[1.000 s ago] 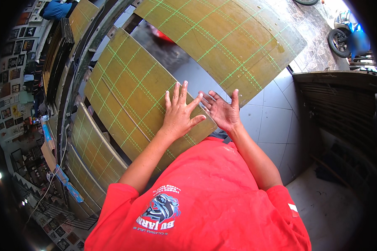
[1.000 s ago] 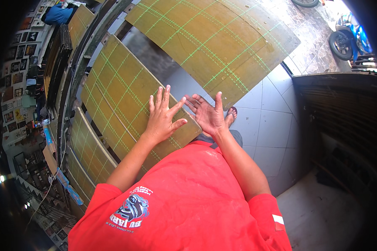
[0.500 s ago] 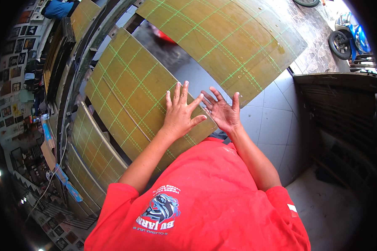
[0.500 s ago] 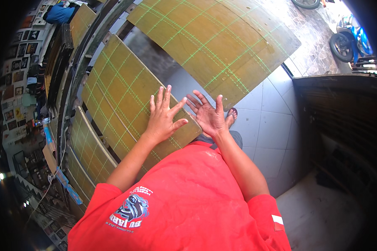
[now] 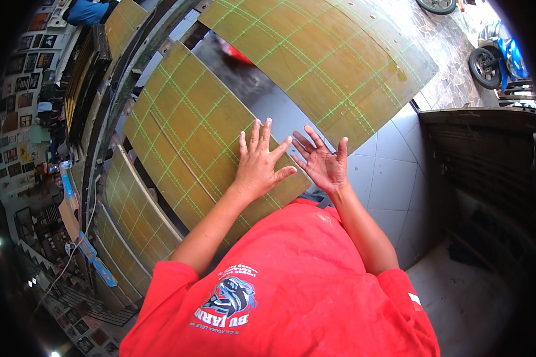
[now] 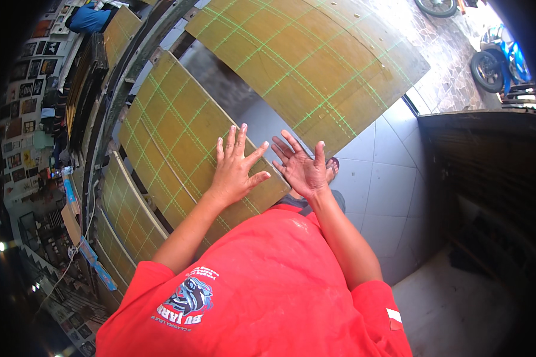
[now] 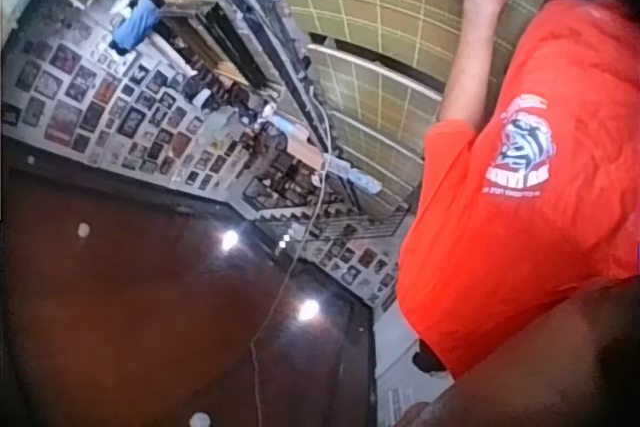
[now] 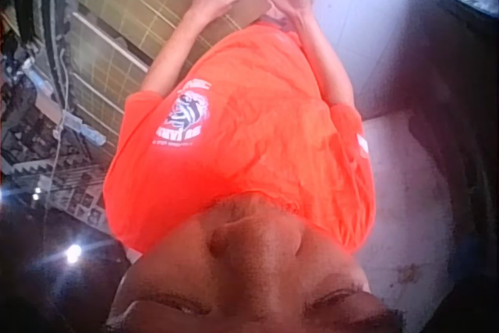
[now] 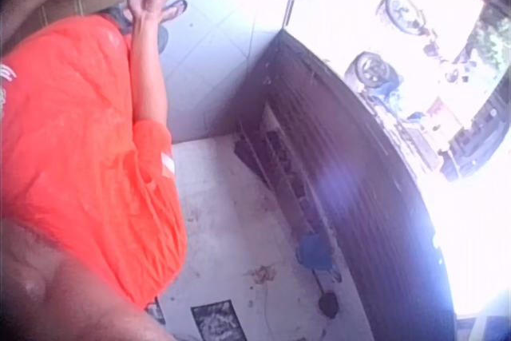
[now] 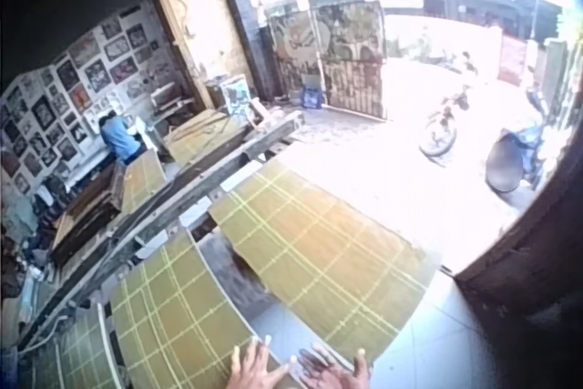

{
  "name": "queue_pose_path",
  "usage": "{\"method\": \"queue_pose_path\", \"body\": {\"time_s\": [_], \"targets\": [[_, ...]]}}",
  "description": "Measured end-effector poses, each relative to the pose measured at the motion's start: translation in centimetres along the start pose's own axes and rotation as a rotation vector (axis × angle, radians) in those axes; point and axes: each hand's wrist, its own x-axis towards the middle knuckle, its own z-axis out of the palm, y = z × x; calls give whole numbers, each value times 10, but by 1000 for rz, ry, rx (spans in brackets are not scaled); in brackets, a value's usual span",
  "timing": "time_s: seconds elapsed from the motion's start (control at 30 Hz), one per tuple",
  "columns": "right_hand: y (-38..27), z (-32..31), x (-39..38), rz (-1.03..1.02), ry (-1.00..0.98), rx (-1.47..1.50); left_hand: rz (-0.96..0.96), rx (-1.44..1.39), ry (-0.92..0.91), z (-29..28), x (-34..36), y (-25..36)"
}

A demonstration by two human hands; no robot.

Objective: The person prepares a screen printing station by positioning a transparency onto a platen and then applying adhesive using a small block.

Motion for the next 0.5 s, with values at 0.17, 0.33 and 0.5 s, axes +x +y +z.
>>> {"method": "queue_pose_path", "body": {"time_s": [0.17, 0.33, 0.5], "targets": [[-3, 2, 6, 22, -28, -16, 4, 12, -4, 1, 2, -3], [-3, -2, 2, 48, -41, -35, -87, 47, 84, 4, 26, -34], [-3, 2, 0, 61, -19, -25, -81, 103, 124, -4, 49, -45]]}}
